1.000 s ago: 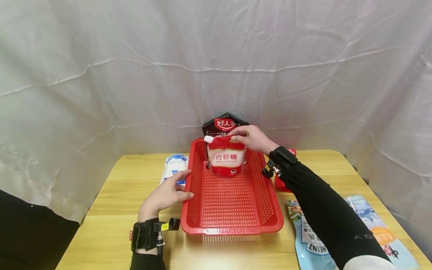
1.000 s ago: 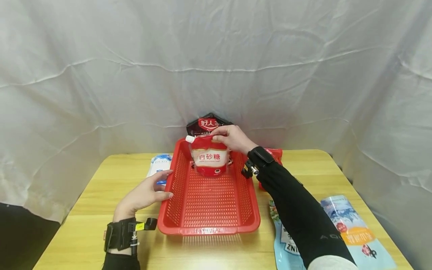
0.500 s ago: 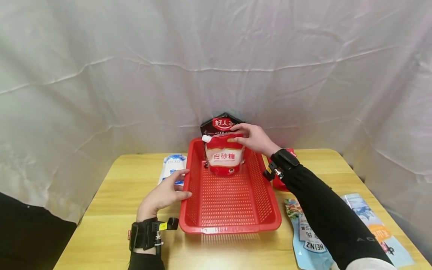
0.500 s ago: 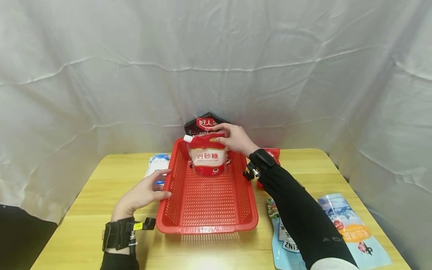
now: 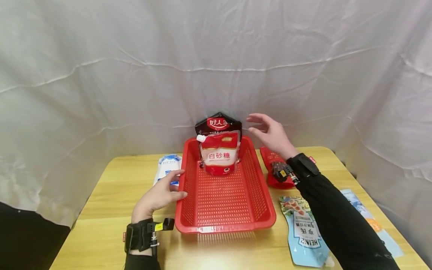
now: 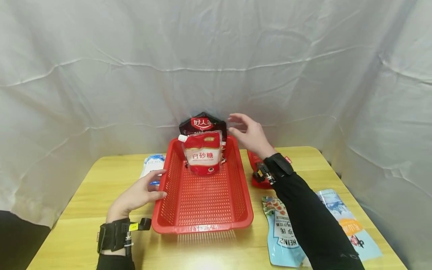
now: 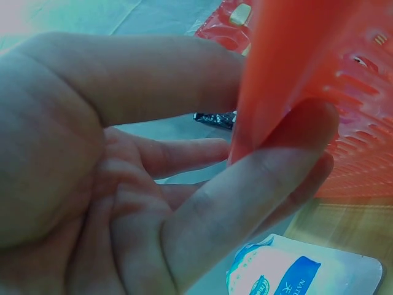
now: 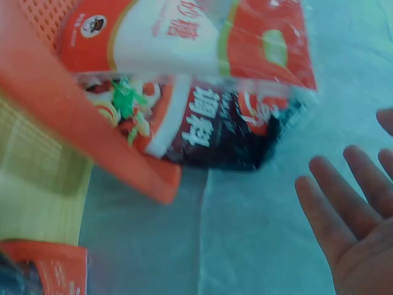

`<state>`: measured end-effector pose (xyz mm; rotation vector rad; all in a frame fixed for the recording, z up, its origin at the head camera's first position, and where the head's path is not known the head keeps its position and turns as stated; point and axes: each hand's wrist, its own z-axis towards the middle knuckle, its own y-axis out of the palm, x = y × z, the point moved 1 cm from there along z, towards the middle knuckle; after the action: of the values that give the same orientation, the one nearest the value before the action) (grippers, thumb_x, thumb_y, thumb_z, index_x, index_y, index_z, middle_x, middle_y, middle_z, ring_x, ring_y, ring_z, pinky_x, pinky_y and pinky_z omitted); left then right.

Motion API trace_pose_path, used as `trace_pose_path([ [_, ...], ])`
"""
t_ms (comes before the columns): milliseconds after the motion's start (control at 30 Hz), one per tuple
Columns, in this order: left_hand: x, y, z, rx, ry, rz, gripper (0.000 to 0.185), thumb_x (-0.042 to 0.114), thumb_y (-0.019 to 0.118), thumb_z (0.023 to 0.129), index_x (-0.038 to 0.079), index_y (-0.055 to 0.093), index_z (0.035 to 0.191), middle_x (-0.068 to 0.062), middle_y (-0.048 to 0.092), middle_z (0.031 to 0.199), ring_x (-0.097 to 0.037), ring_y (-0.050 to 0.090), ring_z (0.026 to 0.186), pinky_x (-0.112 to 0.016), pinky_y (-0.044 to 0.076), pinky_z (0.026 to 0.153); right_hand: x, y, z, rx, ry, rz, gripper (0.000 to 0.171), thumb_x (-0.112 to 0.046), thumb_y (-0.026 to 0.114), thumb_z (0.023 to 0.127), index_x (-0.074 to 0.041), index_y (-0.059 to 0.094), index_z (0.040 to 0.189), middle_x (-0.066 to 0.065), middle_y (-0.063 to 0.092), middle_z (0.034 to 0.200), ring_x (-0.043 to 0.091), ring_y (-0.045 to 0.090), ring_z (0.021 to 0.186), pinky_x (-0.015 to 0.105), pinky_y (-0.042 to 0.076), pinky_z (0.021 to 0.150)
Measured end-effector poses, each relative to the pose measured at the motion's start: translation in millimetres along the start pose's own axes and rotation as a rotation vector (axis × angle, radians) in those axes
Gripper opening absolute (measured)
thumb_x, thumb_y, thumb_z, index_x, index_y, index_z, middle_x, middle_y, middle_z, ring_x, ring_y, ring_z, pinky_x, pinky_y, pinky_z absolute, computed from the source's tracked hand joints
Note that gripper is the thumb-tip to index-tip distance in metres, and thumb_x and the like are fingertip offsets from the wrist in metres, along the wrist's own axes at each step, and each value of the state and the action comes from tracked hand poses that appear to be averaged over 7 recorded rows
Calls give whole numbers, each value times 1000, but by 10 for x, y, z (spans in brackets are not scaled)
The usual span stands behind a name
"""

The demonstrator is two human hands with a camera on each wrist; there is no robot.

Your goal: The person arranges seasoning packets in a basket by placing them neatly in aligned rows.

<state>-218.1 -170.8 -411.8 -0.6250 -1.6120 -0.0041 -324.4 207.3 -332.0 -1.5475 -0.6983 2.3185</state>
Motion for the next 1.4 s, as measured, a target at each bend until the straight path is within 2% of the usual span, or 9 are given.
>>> trace_pose_path([
  [167,4,-10,14,-4,-3,6,78,4,75,91,5,35,158,-26,50,146,-36,67,112,-46,64,83,121,-241,-160,138,10,-57,47,-15,66,103,-8,54,147,14,62,143,33,59,131,49,50,108],
  [300,-11,-10,18,3,-18,2,79,4,76,90,7,36,158,-24,50,146,-36,66,112,-46,64,83,304,-377,-303,178,90,-133,45,-17,63,104,-6,54,147,16,62,142,35,59,131,52,49,109],
  [500,-16,-8,19,0,-19,-3,79,3,75,90,7,35,158,-24,51,146,-35,67,111,-47,64,83,543,-466,-544,130,232,-231,47,-20,58,106,-3,49,149,24,57,144,45,57,129,59,50,104],
  [767,11,-5,-6,-16,-5,-7,79,3,75,91,4,34,158,-27,49,147,-37,66,113,-48,64,83,931,-411,-755,79,371,-357,50,-20,58,104,2,48,148,30,55,144,49,59,124,59,54,98],
  [933,21,-7,-8,-19,1,-15,80,3,75,91,3,33,158,-28,48,148,-37,66,113,-48,64,83,1095,-375,-834,25,451,-360,62,-24,62,102,9,40,150,35,49,146,51,55,125,61,51,101],
  [1167,21,-11,-10,-17,-1,-17,79,3,75,91,3,33,158,-28,48,147,-36,66,112,-47,64,83,1252,-288,-889,-64,642,-293,91,-42,67,99,12,21,157,38,40,150,51,48,129,62,46,109],
  [1400,51,-3,-27,-16,4,-16,79,3,75,91,2,33,158,-28,48,147,-37,66,113,-48,64,82,1351,-220,-893,-115,683,-301,100,-48,68,97,15,18,156,41,41,146,50,48,125,62,43,111],
])
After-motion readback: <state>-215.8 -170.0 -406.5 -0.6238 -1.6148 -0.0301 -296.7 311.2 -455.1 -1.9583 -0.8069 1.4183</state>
